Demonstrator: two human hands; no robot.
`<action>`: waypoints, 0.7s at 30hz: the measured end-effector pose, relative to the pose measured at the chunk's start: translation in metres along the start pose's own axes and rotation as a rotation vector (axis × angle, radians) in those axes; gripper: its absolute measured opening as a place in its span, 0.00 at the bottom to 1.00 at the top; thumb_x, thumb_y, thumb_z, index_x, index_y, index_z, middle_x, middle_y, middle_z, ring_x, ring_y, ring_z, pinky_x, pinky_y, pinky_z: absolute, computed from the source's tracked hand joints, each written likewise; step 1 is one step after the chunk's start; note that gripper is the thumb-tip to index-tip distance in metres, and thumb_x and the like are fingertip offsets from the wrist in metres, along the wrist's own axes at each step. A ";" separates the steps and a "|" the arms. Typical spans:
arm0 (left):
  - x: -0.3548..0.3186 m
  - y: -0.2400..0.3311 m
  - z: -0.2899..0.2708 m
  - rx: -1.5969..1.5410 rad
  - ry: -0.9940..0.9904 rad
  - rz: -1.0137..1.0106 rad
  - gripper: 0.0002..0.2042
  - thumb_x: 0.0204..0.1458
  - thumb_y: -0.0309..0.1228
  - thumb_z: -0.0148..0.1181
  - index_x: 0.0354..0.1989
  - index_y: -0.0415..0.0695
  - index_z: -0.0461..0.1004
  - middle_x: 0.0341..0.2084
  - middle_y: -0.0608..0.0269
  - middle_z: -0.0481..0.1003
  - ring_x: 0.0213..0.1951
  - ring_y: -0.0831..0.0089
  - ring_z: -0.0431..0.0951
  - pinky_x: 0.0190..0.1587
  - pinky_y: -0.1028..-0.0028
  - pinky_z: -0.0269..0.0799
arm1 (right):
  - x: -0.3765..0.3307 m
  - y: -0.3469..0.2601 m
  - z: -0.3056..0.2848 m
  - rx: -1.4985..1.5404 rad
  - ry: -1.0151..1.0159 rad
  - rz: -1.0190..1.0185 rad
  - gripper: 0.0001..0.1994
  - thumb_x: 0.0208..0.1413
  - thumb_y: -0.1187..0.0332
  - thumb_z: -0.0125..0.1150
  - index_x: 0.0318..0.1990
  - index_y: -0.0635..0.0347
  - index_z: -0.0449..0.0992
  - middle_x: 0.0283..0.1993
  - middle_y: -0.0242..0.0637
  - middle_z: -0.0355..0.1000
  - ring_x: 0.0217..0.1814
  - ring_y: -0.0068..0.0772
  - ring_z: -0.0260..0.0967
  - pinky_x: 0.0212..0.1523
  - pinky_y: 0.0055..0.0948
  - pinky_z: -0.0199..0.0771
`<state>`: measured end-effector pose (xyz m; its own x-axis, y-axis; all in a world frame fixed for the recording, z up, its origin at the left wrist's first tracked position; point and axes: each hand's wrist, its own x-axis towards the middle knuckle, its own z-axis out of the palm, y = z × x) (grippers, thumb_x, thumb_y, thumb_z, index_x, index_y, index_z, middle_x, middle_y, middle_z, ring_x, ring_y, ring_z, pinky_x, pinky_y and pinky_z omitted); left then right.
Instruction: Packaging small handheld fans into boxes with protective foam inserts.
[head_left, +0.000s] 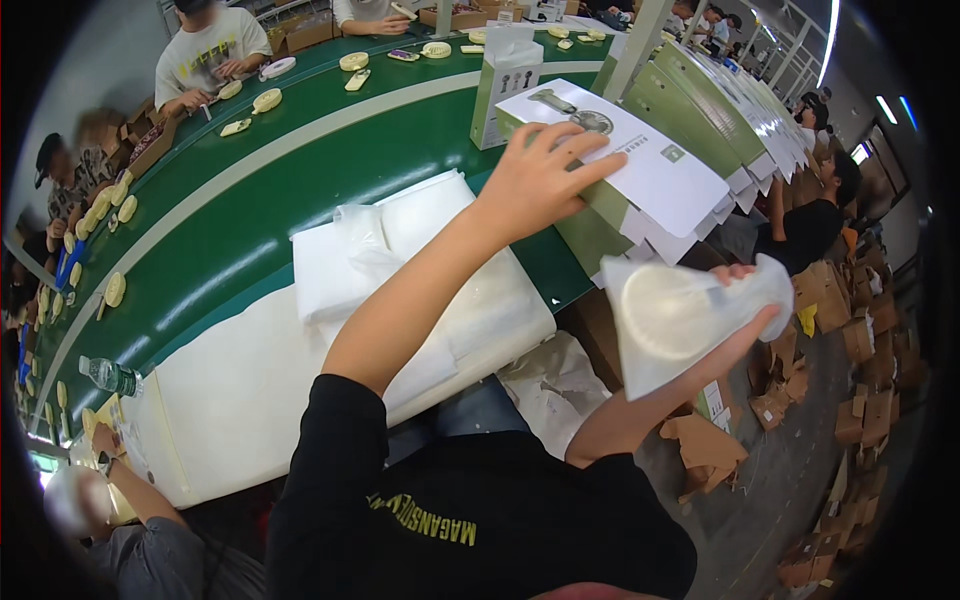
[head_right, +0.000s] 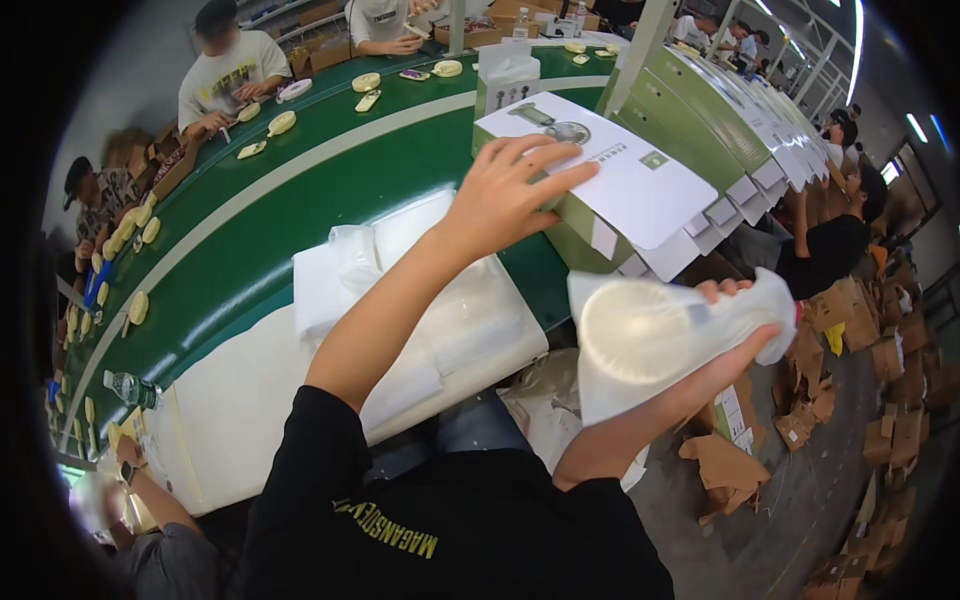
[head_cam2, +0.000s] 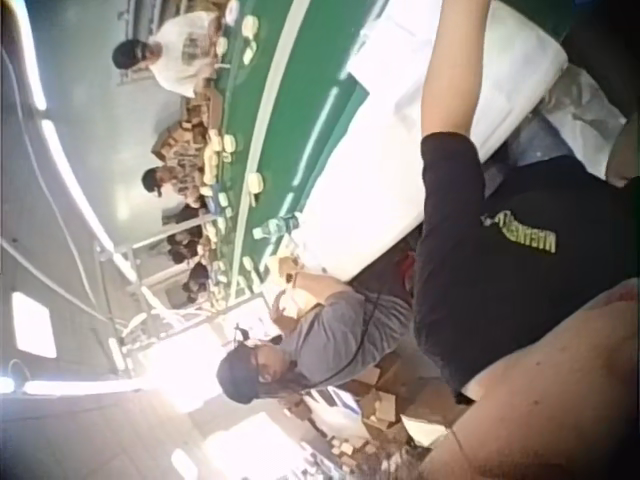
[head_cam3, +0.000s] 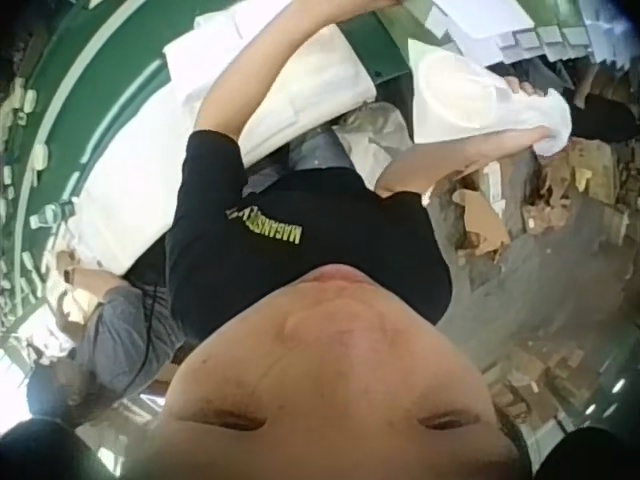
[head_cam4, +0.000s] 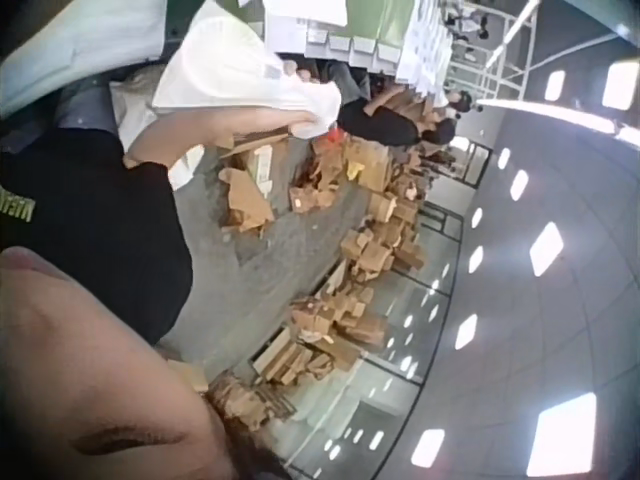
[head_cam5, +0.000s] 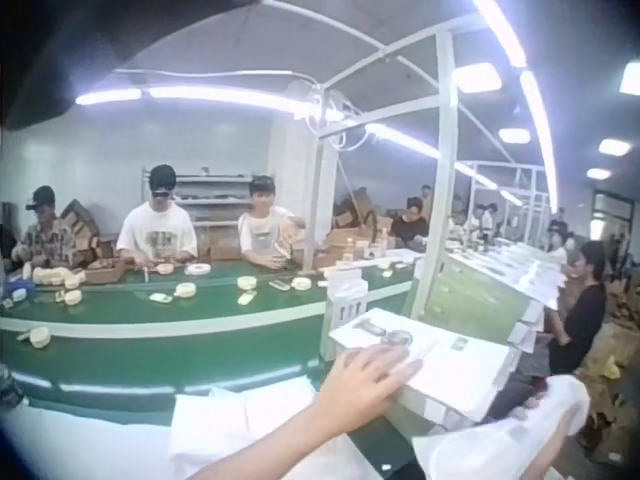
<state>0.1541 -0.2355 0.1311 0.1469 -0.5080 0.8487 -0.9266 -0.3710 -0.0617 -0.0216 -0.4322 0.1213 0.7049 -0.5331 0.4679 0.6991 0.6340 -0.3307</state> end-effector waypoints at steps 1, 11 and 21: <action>-0.004 -0.005 -0.009 -0.001 0.000 0.003 0.39 0.27 0.29 0.72 0.56 0.59 0.66 0.50 0.69 0.69 0.53 0.67 0.68 0.58 0.60 0.61 | 0.011 0.006 0.017 0.001 0.000 -0.003 0.30 0.62 0.43 0.37 0.57 0.62 0.60 0.41 0.40 0.65 0.42 0.36 0.66 0.45 0.37 0.70; -0.078 -0.108 -0.092 -0.545 0.130 -0.693 0.32 0.40 0.32 0.70 0.56 0.44 0.63 0.49 0.56 0.70 0.52 0.61 0.70 0.53 0.68 0.67 | 0.035 0.164 0.079 -1.617 -0.547 -0.610 0.26 0.57 0.61 0.54 0.63 0.51 0.58 0.69 0.46 0.43 0.69 0.51 0.41 0.66 0.48 0.37; -0.175 -0.199 -0.108 -0.621 0.102 -1.177 0.31 0.57 0.33 0.55 0.66 0.43 0.47 0.59 0.56 0.59 0.57 0.65 0.64 0.57 0.69 0.62 | -0.086 0.200 -0.077 -1.766 -0.622 0.034 0.25 0.55 0.62 0.54 0.59 0.62 0.62 0.61 0.45 0.59 0.63 0.48 0.51 0.62 0.43 0.46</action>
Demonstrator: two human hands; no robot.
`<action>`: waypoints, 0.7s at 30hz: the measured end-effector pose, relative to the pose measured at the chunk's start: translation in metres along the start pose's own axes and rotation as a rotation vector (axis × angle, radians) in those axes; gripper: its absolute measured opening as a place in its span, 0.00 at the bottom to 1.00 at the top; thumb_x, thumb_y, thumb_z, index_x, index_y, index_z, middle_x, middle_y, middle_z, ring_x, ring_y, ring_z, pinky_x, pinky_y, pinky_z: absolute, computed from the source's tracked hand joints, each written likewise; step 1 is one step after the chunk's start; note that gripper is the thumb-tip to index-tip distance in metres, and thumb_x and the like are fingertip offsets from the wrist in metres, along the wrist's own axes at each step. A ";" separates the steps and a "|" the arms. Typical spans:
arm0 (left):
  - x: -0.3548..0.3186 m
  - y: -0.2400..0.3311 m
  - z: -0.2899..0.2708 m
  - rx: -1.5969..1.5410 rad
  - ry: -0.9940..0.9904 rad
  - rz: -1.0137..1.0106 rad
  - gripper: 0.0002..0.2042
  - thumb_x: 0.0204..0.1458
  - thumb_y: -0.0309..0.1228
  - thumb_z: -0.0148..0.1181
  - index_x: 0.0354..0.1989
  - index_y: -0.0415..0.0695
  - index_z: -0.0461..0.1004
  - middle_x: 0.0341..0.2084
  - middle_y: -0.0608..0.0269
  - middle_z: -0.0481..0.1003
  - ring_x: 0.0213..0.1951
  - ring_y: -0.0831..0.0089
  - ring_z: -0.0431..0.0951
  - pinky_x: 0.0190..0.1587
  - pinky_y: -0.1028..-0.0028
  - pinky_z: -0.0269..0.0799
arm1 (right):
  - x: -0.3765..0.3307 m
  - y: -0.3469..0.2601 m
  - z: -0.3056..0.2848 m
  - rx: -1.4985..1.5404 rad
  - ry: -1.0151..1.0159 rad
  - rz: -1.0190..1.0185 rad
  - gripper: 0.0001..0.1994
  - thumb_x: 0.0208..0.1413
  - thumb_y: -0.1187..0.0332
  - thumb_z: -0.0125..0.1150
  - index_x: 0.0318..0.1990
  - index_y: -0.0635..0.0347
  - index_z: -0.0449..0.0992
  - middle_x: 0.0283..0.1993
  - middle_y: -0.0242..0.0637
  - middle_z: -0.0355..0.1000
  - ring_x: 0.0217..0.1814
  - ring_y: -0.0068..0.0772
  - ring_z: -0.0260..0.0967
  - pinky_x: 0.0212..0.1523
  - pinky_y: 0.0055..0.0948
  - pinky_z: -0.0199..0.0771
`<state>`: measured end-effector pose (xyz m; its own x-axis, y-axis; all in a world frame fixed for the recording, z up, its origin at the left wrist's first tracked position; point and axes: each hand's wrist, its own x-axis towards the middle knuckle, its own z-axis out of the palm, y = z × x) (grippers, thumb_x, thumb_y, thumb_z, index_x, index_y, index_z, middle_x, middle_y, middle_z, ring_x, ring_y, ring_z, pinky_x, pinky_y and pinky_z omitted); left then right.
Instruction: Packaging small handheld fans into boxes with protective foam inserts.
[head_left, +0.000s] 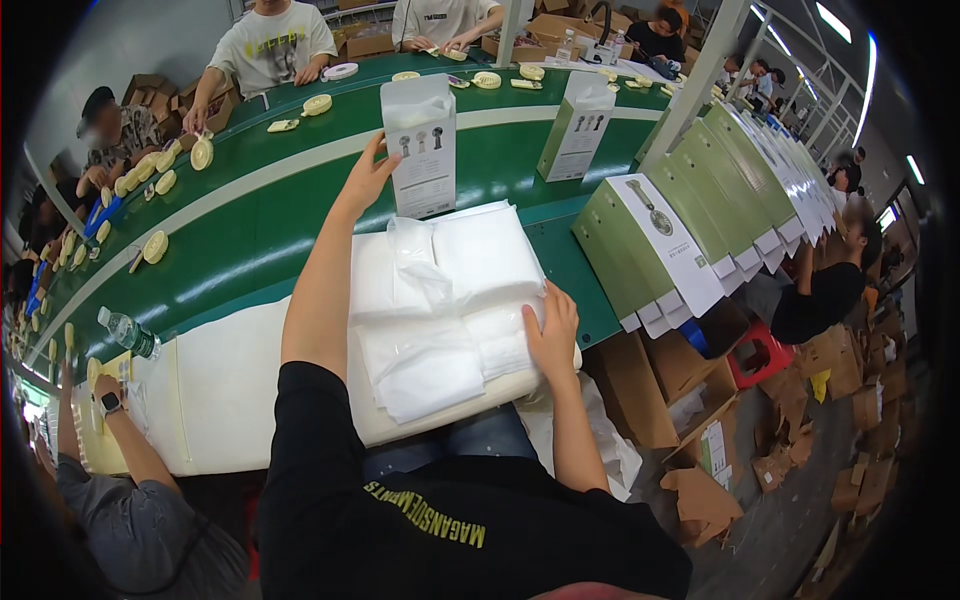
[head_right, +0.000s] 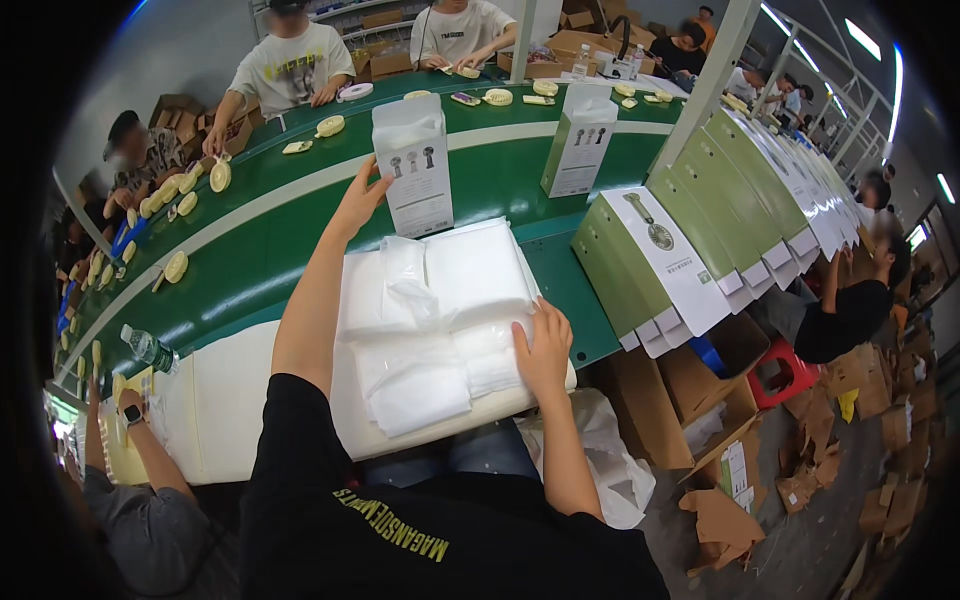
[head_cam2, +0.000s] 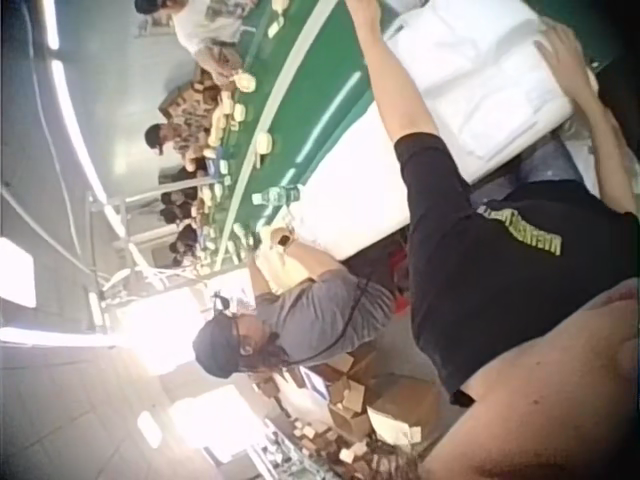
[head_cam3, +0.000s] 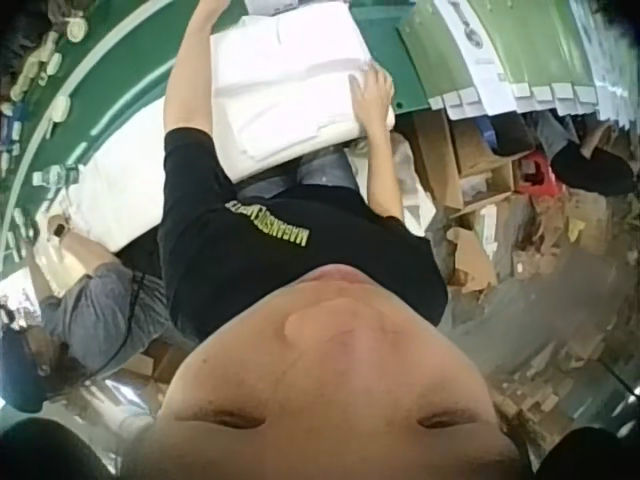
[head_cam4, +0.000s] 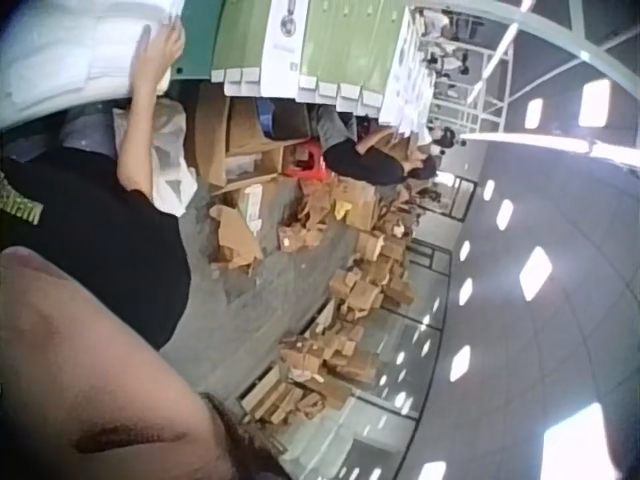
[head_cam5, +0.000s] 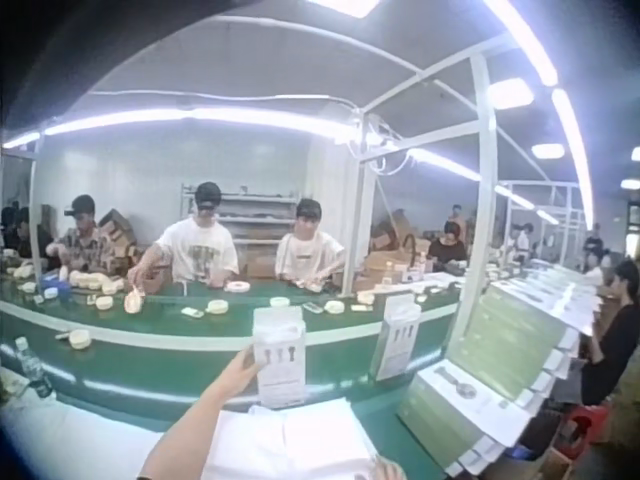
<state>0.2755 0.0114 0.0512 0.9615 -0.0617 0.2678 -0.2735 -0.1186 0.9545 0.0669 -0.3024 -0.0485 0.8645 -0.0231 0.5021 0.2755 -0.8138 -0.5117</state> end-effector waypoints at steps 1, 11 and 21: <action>0.001 0.000 0.001 0.006 -0.010 0.016 0.31 0.57 0.33 0.54 0.66 0.43 0.47 0.59 0.56 0.59 0.58 0.65 0.64 0.57 0.69 0.61 | 0.001 -0.002 0.001 0.001 -0.003 -0.002 0.25 0.55 0.62 0.54 0.59 0.62 0.62 0.61 0.45 0.59 0.63 0.48 0.51 0.62 0.43 0.46; -0.020 -0.008 0.000 0.366 0.262 0.156 0.26 0.60 0.34 0.49 0.65 0.44 0.52 0.60 0.58 0.59 0.60 0.68 0.61 0.59 0.70 0.57 | 0.004 -0.013 0.002 0.006 -0.005 0.027 0.21 0.54 0.63 0.55 0.52 0.66 0.66 0.57 0.45 0.63 0.60 0.47 0.55 0.60 0.42 0.50; -0.207 -0.044 -0.045 0.155 0.329 0.047 0.09 0.60 0.28 0.47 0.42 0.39 0.72 0.44 0.60 0.72 0.44 0.74 0.72 0.49 0.78 0.65 | 0.001 -0.017 0.001 0.024 -0.042 0.037 0.21 0.54 0.65 0.54 0.54 0.66 0.66 0.58 0.45 0.62 0.60 0.46 0.56 0.61 0.41 0.50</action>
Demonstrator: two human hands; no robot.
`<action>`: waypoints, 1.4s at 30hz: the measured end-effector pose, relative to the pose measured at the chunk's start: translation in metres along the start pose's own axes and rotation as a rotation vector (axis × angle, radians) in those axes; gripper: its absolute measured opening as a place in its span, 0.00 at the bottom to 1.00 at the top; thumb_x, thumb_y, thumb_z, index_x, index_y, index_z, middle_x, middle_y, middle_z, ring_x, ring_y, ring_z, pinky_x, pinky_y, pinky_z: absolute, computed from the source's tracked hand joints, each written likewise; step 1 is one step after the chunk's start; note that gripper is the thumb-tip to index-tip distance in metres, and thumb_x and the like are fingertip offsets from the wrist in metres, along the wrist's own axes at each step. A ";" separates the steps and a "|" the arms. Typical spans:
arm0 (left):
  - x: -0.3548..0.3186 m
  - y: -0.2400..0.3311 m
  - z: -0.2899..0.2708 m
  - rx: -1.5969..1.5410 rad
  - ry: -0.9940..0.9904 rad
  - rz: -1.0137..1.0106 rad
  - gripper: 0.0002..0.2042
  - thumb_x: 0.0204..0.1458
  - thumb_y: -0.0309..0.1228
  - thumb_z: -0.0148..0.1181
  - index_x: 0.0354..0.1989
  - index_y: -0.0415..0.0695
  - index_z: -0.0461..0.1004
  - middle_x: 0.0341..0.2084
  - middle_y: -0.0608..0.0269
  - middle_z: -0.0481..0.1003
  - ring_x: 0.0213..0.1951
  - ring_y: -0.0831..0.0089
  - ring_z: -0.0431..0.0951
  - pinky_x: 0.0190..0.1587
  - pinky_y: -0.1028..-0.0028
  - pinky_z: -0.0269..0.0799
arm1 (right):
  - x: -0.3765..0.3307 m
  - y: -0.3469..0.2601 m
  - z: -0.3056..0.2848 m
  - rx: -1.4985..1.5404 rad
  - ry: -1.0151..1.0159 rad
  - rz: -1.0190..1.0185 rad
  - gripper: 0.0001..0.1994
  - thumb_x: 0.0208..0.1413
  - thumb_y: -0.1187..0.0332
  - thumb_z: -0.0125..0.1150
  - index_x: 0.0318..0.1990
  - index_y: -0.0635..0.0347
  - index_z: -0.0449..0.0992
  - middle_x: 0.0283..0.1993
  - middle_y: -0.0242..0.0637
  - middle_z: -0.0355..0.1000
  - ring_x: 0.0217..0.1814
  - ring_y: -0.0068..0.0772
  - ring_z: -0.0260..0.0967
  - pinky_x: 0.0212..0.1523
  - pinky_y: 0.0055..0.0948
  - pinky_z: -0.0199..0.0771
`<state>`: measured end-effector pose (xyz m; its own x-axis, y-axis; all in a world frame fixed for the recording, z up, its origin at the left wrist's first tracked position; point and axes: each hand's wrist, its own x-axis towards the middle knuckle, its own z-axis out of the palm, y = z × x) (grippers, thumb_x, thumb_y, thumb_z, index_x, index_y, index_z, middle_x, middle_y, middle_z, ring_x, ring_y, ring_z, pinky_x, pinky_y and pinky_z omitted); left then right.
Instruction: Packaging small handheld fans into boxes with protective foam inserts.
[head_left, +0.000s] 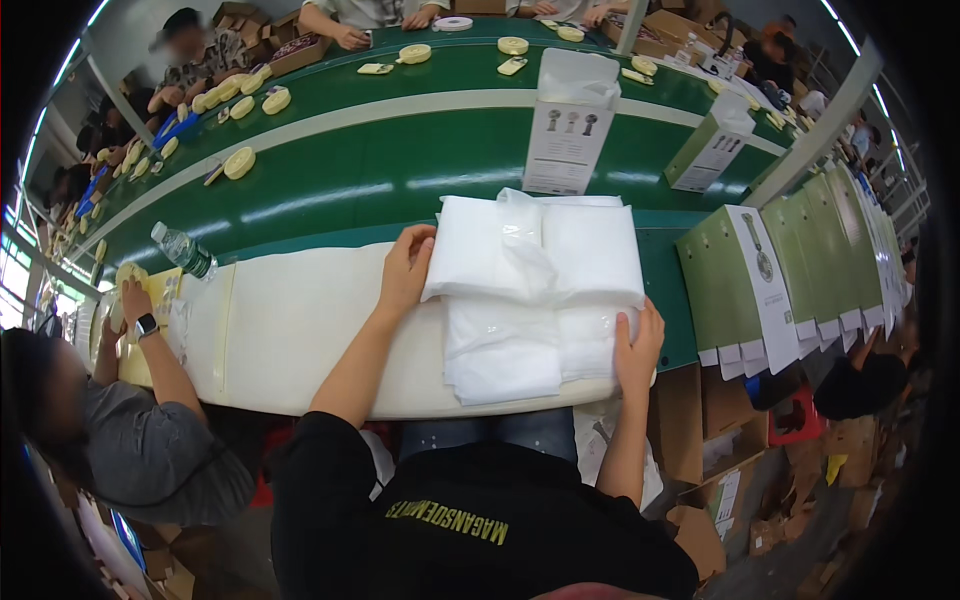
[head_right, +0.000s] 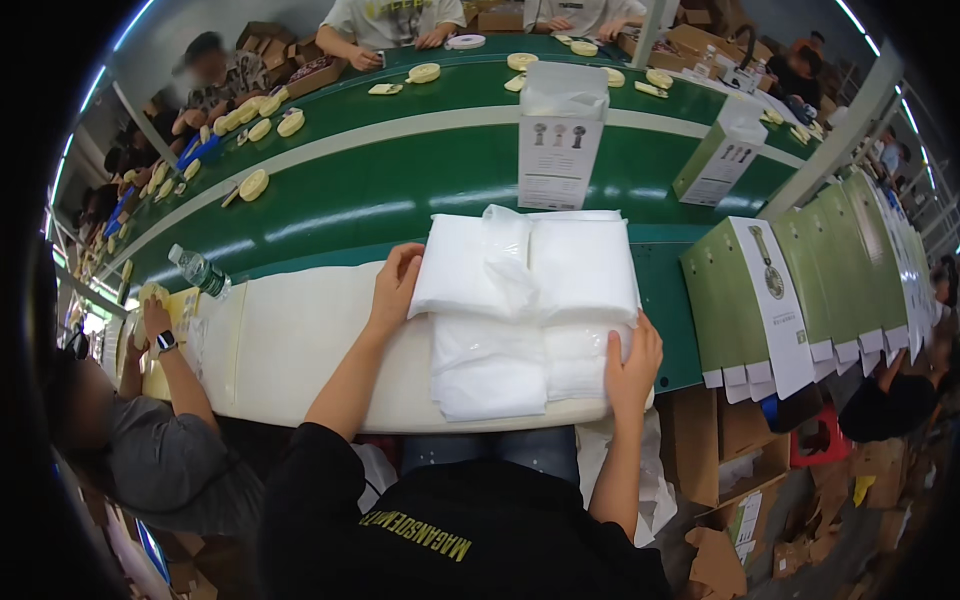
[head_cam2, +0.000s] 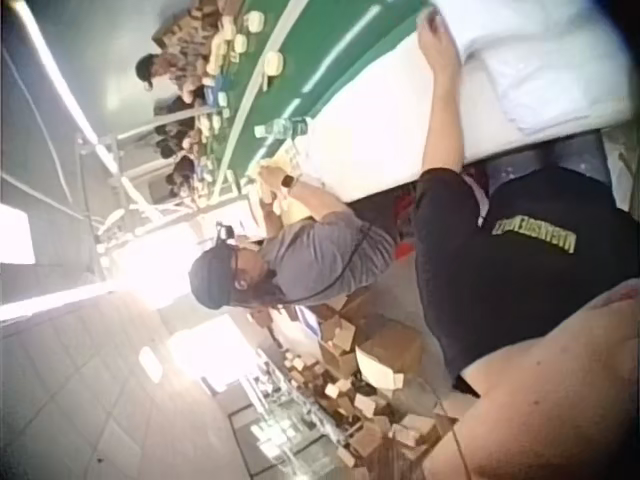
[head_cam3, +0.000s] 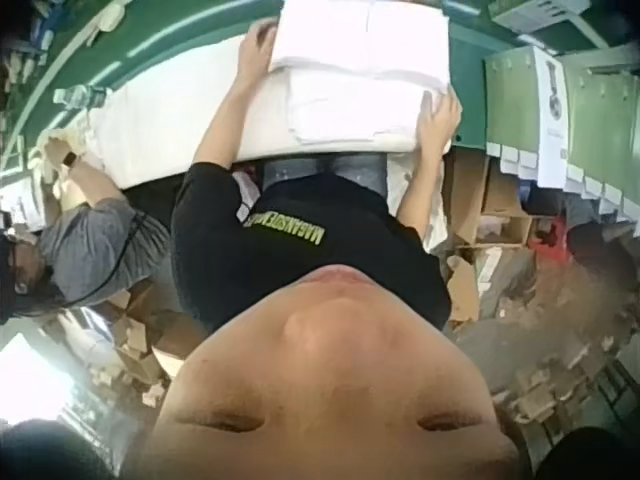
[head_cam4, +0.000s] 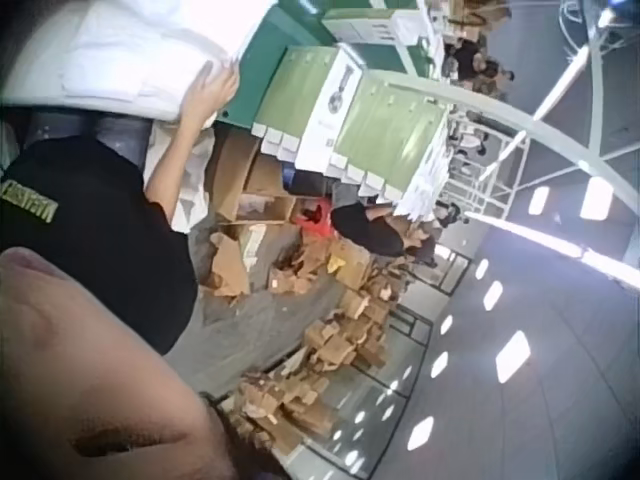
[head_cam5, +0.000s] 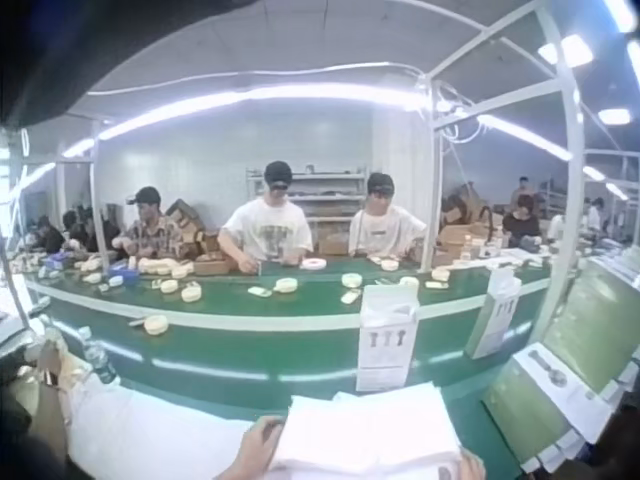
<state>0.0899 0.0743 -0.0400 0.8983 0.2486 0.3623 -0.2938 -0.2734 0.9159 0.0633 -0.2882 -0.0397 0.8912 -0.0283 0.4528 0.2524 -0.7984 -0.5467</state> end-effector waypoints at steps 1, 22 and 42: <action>-0.010 -0.003 -0.004 0.076 -0.021 -0.106 0.08 0.60 0.28 0.47 0.41 0.39 0.71 0.43 0.60 0.73 0.42 0.75 0.72 0.48 0.78 0.66 | 0.000 0.000 0.000 -0.005 0.008 0.016 0.21 0.54 0.65 0.54 0.54 0.66 0.66 0.58 0.45 0.63 0.60 0.46 0.56 0.62 0.40 0.50; -0.028 0.018 -0.025 0.099 -0.289 -0.161 0.16 0.51 0.39 0.61 0.23 0.41 0.65 0.19 0.65 0.68 0.25 0.78 0.64 0.29 0.78 0.61 | -0.005 -0.005 0.004 0.009 0.046 0.093 0.18 0.57 0.65 0.52 0.51 0.69 0.68 0.56 0.47 0.65 0.58 0.47 0.58 0.59 0.37 0.55; -0.033 0.019 -0.032 0.189 -0.420 -0.080 0.21 0.37 0.42 0.71 0.22 0.45 0.63 0.20 0.60 0.70 0.28 0.68 0.69 0.35 0.74 0.66 | -0.007 -0.006 0.004 0.008 0.062 0.058 0.15 0.57 0.66 0.53 0.48 0.68 0.69 0.55 0.46 0.66 0.56 0.46 0.60 0.57 0.36 0.58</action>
<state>0.0441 0.0902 -0.0291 0.9816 -0.1110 0.1555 -0.1890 -0.4427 0.8766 0.0571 -0.2809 -0.0432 0.8795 -0.1114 0.4626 0.2044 -0.7895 -0.5788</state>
